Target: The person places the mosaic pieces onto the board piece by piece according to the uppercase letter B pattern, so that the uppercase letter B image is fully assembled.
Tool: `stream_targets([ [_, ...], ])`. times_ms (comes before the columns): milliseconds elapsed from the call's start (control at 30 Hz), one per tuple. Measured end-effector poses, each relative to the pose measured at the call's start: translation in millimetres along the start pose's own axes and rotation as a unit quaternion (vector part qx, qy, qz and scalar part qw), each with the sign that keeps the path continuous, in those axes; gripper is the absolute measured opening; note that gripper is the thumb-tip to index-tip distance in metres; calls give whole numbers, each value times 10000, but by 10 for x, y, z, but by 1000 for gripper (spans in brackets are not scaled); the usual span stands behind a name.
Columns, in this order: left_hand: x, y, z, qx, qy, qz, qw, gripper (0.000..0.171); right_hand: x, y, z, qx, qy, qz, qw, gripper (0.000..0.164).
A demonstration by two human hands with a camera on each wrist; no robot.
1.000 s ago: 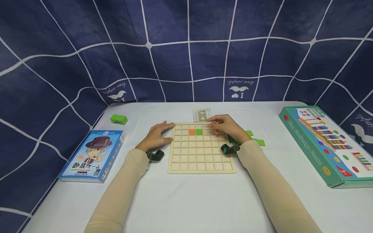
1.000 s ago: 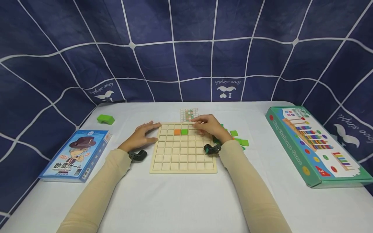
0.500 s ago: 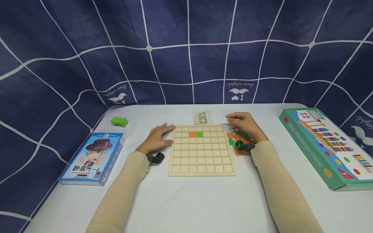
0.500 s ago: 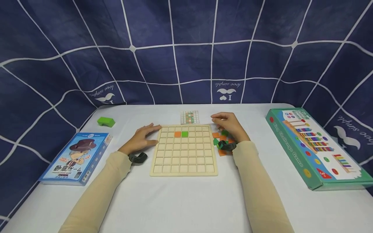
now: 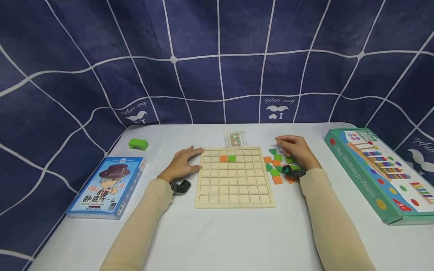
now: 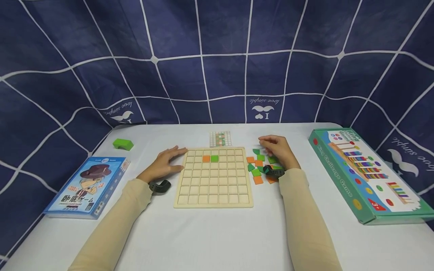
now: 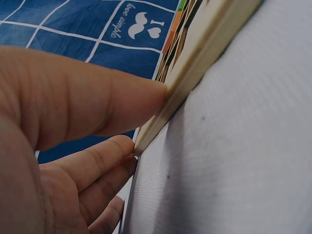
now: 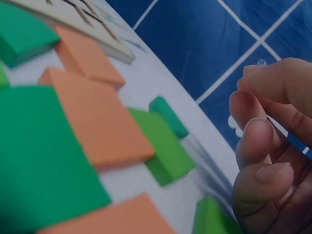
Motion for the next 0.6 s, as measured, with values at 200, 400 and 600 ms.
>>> stream_targets([
  [200,-12,1,-7,52,42,-32,10000,70,87,-33,57,17,97,-101,9999,46],
  [400,0,3,-22,55,-12,-47,10000,70,103,-20,50,-66,202,-1018,9946,43],
  [600,2,11,-17,80,1,-47,10000,70,70,-8,12,-189,123,-1761,9841,42],
])
Point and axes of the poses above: each hand's wrist, its own z-axis towards the middle knuckle, its own y-axis out of the palm, x = y × z, the point moved 1 cm from there along z, towards the middle knuckle, and after that the axes turned 13 degrees about z, right-handed, at the moved point
